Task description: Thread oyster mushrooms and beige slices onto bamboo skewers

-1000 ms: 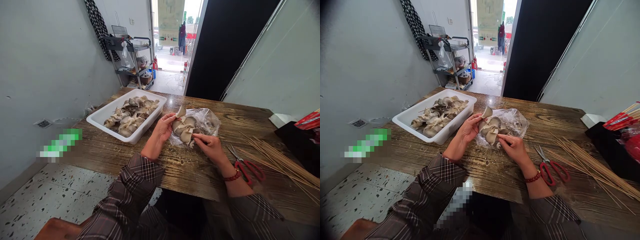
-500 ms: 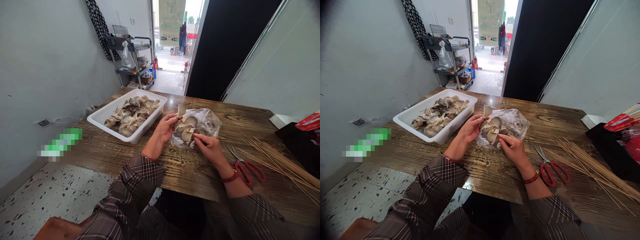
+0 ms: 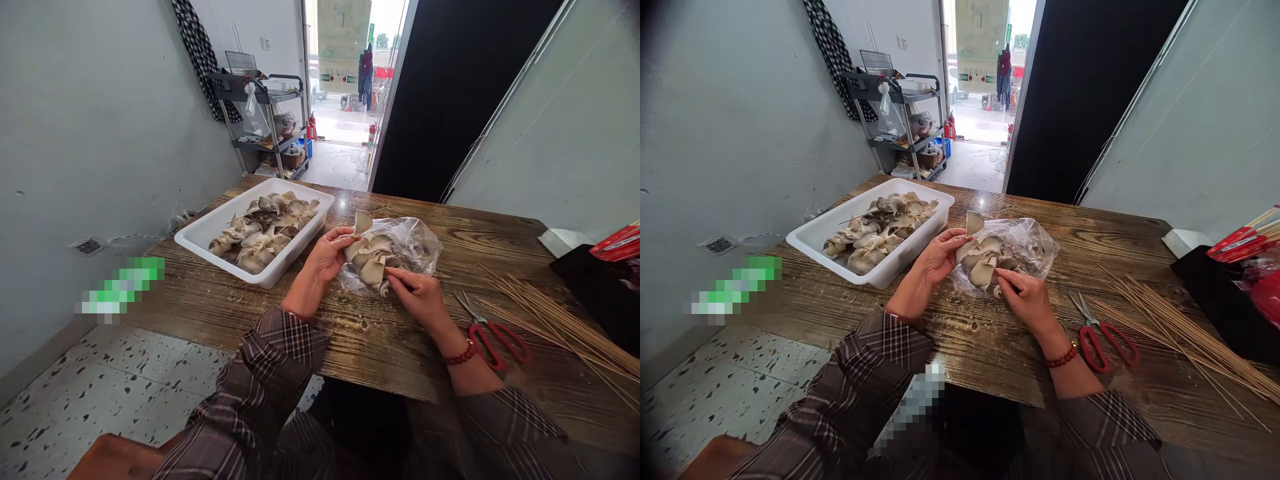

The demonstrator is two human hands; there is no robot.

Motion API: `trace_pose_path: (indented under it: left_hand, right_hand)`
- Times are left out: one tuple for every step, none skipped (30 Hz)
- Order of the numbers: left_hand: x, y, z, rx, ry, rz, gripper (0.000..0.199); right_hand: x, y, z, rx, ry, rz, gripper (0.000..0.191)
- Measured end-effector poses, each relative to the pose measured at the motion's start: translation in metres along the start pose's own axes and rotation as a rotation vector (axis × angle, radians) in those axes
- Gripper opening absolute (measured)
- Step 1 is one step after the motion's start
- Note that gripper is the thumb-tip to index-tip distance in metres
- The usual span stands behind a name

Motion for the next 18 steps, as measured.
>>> trace_pose_path:
  left_hand:
    - [0.0002,-0.0001,0.0001,0.003,-0.004,0.003,0.017]
    - [0.0002,-0.0003,0.0002,0.005,-0.005,0.005,0.016]
    - [0.0001,-0.0004,0.0003,0.006,-0.005,0.007,0.015]
    - [-0.0001,-0.0005,0.0004,0.006,-0.002,0.009,0.015]
    - [-0.0003,-0.0006,0.0005,0.005,0.002,0.01,0.014]
    - [-0.0005,-0.0007,0.0006,0.004,0.005,0.012,0.014]
    - [-0.0006,-0.0007,0.0006,0.003,0.007,0.015,0.013]
    - [-0.0006,-0.0008,0.0006,0.004,0.007,0.018,0.013]
    - [-0.0007,-0.0009,0.0005,0.004,0.006,0.018,0.013]
    - [-0.0007,-0.001,0.0005,0.003,0.005,0.018,0.013]
    - [-0.0007,-0.0011,0.0005,0.002,0.005,0.019,0.014]
    - [-0.0006,-0.0011,0.0005,0.0,0.006,0.021,0.014]
    - [-0.0005,-0.0012,0.0006,-0.005,0.011,0.025,0.014]
    - [-0.0003,-0.0013,0.0008,-0.012,0.019,0.031,0.015]
    - [0.0,-0.0013,0.0009,-0.018,0.028,0.039,0.015]
    - [0.0004,-0.0013,0.0008,-0.021,0.037,0.045,0.015]
    - [0.0006,-0.0014,0.0005,-0.019,0.043,0.047,0.014]
    - [0.0009,-0.0015,0.0,-0.013,0.045,0.047,0.014]
  right_hand:
    - [0.0001,0.0001,0.0001,-0.005,0.0,-0.002,0.025]
    - [0.0001,0.0002,0.0002,-0.009,0.002,-0.002,0.025]
    - [0.0003,0.0004,0.0004,-0.012,0.004,0.0,0.025]
    - [0.0005,0.0004,0.0004,-0.012,0.007,0.003,0.025]
    - [0.0007,0.0004,0.0003,-0.011,0.012,0.007,0.024]
    - [0.001,0.0004,0.0,-0.007,0.019,0.01,0.024]
    - [0.0012,0.0002,-0.0005,-0.001,0.025,0.011,0.024]
    - [0.0014,0.0,-0.0012,0.006,0.032,0.012,0.024]
    - [0.0016,-0.0002,-0.002,0.013,0.037,0.012,0.024]
    - [0.0018,-0.0004,-0.0029,0.02,0.041,0.01,0.024]
    - [0.0019,-0.0006,-0.0037,0.024,0.042,0.008,0.024]
    - [0.0021,-0.0007,-0.0044,0.026,0.042,0.007,0.024]
    - [0.0022,-0.0007,-0.0049,0.025,0.041,0.006,0.024]
    - [0.0022,-0.0006,-0.0053,0.023,0.038,0.004,0.024]
    - [0.0022,-0.0006,-0.0055,0.021,0.033,0.003,0.024]
    - [0.0021,-0.0005,-0.0055,0.018,0.028,0.001,0.024]
    - [0.002,-0.0004,-0.0054,0.014,0.024,-0.001,0.024]
    - [0.0018,-0.0003,-0.0052,0.009,0.021,-0.002,0.024]
Point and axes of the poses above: each hand's wrist, its own y-axis away from the middle knuckle, its own x-axis out of the back of the hand, z = x × y, the point moved 4 cm from there along -y, towards the middle knuckle, and after that the axes turned 5 degrees about -z, right-handed, at the moved point
